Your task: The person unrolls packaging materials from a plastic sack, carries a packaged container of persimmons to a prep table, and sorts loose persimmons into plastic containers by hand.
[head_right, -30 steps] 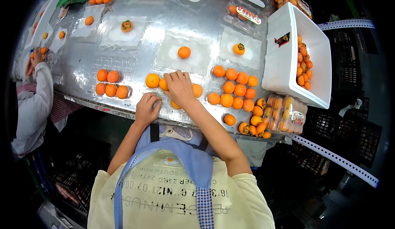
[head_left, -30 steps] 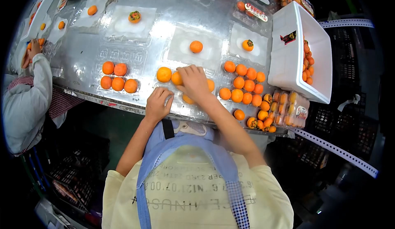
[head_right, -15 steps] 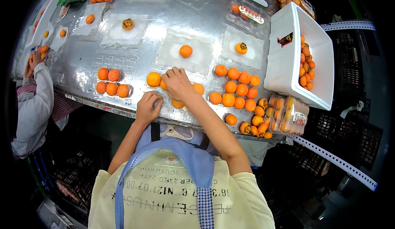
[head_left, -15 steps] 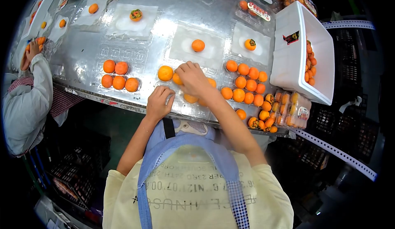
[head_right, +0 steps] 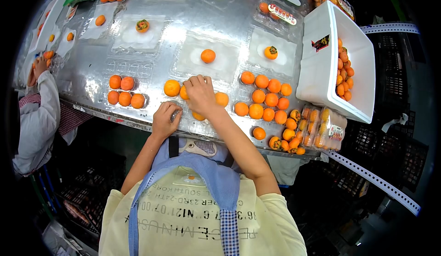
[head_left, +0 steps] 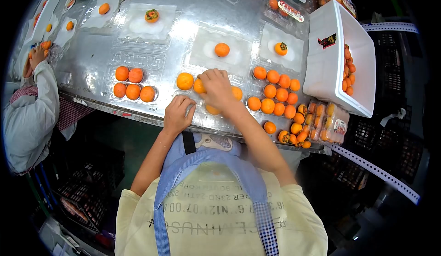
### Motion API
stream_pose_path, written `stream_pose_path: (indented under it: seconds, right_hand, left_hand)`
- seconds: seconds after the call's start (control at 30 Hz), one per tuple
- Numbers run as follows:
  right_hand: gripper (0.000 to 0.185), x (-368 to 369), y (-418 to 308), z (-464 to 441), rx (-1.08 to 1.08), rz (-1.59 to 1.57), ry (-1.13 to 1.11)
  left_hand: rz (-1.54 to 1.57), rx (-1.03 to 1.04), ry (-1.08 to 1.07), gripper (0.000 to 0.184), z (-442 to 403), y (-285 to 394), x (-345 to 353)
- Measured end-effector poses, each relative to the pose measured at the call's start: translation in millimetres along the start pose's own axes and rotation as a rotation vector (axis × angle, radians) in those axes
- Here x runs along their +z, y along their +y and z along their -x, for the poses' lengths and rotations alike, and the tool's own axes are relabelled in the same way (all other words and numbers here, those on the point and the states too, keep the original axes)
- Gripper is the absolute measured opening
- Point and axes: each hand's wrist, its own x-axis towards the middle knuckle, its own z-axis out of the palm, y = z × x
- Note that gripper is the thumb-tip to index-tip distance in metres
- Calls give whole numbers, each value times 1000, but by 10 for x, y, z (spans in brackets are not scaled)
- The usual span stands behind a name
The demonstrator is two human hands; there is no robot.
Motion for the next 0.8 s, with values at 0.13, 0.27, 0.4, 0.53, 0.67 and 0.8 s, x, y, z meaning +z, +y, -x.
stream_pose_path:
  seconds: [0.13,0.27,0.4,0.53,0.67,0.8]
  right_hand:
    - [44,-11,-1,-10,23,-110,-7]
    - [45,27,-14,-13,101,-178,-47]
    - [47,86,-2,-11,101,-108,-54]
    - [52,-493,-33,191,258,-362,59]
    - [36,-786,732,932,516,-221,413]
    - [39,-1237,1338,1960,804,342,330]
  left_hand:
    - [-5,-1,0,11,-3,1,5]
    - [-11,-29,-27,12,-2,6,1]
    - [-14,8,-6,14,18,-51,51]
    - [61,24,-9,23,58,-69,39]
    - [-111,-14,149,17,139,-132,-89]
    - [-111,-167,193,20,215,-162,-76]
